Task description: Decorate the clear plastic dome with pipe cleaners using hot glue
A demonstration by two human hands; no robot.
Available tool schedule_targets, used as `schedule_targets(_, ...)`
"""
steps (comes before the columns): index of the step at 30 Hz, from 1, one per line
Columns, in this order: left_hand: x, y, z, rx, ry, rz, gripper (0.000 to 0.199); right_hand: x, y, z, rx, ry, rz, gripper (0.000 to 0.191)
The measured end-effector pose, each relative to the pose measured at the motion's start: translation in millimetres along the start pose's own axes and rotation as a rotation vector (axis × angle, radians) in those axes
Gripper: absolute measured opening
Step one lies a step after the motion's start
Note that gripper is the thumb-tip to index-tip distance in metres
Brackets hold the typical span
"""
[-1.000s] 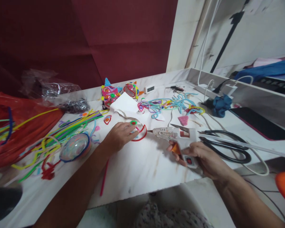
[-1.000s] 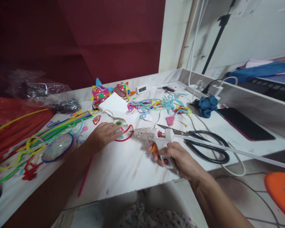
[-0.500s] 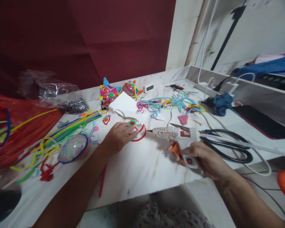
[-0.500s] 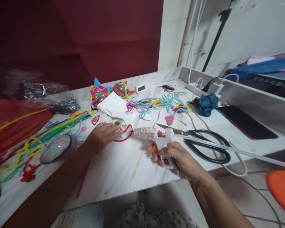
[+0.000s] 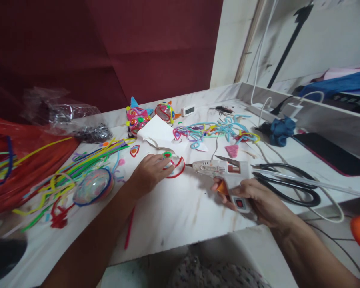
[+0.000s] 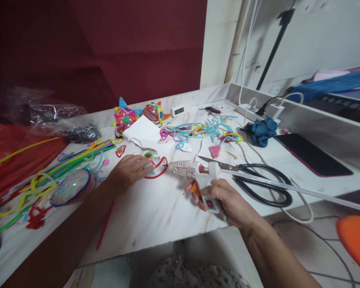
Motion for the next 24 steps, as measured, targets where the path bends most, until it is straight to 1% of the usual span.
schedule_targets(4, -3.9, 1, -2, 0.006, 0.032, 0.009, 0.032, 5, 2, -2, 0.016, -0.018, -0.028, 0.026)
schedule_targets(10, 3.3, -4, 4, 0.025, 0.097, 0.066, 0.031, 14, 0, -5, 0.009, -0.032, -0.052, 0.026)
schedule_targets(15, 12.8, -11, 9, -0.053, 0.028, 0.157, 0.04, 18, -1, -5, 0.013, -0.039, -0.04, 0.026)
schedule_targets(16, 13.0, -12, 9, -0.068, 0.03, 0.183, 0.042, 18, -1, -5, 0.018, -0.035, -0.041, 0.025)
schedule_targets(22, 7.8, -17, 9, -0.115, 0.163, 0.318, 0.038, 26, 0, -7, 0.007, -0.061, -0.031, 0.024)
schedule_targets(24, 9.7, -19, 9, -0.133, 0.164, 0.35, 0.038, 29, 2, -10, 0.008, -0.073, -0.039, 0.024)
Point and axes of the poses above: each hand's wrist, its own z-axis away from the middle knuckle, its own x-axis out of the palm, y = z × x, the point moved 6 cm from there along -z, towards the middle knuckle, and after that the axes turned 3 degrees about -y, right-handed, at the moved point
